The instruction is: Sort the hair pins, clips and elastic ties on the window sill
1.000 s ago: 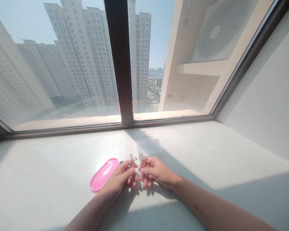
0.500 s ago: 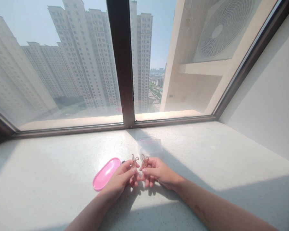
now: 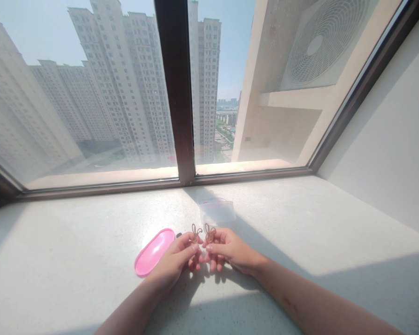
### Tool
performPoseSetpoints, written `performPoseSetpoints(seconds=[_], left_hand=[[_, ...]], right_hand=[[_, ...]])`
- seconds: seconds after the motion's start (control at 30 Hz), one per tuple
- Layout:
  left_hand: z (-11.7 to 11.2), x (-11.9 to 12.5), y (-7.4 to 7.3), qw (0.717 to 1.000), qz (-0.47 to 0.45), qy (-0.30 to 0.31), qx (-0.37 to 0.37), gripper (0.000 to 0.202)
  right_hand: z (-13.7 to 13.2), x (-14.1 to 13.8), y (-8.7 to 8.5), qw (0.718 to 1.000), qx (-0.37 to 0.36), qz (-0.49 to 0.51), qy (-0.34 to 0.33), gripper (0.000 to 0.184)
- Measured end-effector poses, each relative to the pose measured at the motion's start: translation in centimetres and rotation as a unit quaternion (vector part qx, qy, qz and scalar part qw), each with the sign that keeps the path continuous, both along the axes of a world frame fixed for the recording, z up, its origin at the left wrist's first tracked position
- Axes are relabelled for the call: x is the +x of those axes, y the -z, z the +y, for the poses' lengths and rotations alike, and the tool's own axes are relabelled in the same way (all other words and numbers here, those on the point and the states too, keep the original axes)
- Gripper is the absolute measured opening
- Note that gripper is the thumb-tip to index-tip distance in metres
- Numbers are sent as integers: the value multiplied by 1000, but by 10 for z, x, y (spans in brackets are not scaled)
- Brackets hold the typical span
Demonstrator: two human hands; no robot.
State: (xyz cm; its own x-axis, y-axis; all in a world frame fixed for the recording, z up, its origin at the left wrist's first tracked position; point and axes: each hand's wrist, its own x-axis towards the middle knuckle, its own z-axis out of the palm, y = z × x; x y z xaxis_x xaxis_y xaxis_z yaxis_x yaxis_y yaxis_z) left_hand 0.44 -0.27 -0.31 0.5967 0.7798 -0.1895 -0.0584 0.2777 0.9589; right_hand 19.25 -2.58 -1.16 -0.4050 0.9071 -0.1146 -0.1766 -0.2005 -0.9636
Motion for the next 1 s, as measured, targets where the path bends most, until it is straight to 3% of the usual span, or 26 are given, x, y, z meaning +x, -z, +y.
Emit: performPoseSetpoints(seconds=[1.0], left_hand=[[3, -1, 8, 1000, -15, 2, -7, 24]], right_hand=[[1, 0, 5, 1000, -6, 6, 4, 32]])
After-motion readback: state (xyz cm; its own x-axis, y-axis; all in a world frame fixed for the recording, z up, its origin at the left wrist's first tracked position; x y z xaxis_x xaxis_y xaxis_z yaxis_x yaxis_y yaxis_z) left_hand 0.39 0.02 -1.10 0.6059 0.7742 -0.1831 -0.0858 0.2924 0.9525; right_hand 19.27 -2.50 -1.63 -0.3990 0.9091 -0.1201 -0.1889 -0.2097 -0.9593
